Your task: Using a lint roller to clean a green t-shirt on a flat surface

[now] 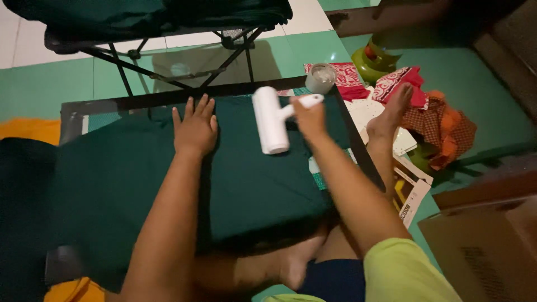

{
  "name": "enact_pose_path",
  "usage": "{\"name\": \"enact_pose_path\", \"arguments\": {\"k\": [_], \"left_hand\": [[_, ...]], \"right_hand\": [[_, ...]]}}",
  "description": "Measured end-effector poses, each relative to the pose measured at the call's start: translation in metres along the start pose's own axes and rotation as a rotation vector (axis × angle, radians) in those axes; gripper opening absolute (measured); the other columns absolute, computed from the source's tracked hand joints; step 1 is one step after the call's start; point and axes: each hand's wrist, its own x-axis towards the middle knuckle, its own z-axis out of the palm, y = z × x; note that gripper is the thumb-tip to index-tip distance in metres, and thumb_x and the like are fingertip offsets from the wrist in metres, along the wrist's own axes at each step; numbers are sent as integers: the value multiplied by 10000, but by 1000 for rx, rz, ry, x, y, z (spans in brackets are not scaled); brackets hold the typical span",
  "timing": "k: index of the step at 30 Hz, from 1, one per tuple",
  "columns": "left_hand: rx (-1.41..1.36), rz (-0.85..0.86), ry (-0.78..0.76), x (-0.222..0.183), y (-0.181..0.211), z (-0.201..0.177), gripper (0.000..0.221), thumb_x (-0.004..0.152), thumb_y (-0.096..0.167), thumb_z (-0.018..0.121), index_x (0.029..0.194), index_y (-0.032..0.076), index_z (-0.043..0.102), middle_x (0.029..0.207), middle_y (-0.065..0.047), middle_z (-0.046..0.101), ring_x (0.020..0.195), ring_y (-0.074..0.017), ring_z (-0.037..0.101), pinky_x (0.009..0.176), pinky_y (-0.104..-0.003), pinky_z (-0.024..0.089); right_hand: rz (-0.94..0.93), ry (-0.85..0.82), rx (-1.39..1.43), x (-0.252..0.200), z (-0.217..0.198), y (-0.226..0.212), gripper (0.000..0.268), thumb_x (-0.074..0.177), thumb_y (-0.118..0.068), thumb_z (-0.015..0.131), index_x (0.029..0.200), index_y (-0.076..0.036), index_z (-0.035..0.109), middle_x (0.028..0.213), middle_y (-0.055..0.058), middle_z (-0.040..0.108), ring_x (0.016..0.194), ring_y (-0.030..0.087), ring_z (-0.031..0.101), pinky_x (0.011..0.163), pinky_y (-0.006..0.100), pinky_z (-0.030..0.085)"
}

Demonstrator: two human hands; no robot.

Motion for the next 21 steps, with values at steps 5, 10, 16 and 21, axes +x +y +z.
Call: {"name": "enact_pose_path", "arguments": {"k": [5, 10, 16, 21], "left_hand": [[20, 14, 6, 2, -4, 3, 535, 1090, 360, 322, 1611, 261, 393, 1711, 53, 298, 1584, -292, 210, 1245, -671, 140], [32, 3, 11, -2, 1, 2, 529, 1102, 359, 306, 1614, 256, 392, 1719, 62, 287, 1590, -279, 205, 1257, -661, 118], [11, 15, 41, 2, 0, 6, 517, 1113, 335, 316, 1614, 232, 392, 1721, 20, 292, 1589, -312, 214, 1251, -676, 123], [26, 8, -14, 0, 2, -1, 542, 1103, 361, 287, 1628, 254, 371, 1727, 48, 271, 1595, -288, 194, 1256, -668, 120]], "right_hand": [[-39, 88, -156, 31, -133, -13, 159, 825, -197, 852, 826, -157, 698, 681, -19, 628, 543, 89, 553, 442, 286, 441], [2, 134, -111, 3, -180, -117, 130, 894, -125, 741, 959, -162, 636, 799, -51, 615, 604, 57, 574, 473, 203, 474], [-201, 243, -256, -24, -136, -124, 907, 972, -151, 845, 1633, 62, 262, 1676, 362, 46, 1572, 498, 22, 1309, 560, 42], [32, -63, 135, -26, -60, -48, 146, 958, -240, 753, 972, -96, 730, 862, 87, 764, 529, 107, 643, 377, 221, 555]]}}
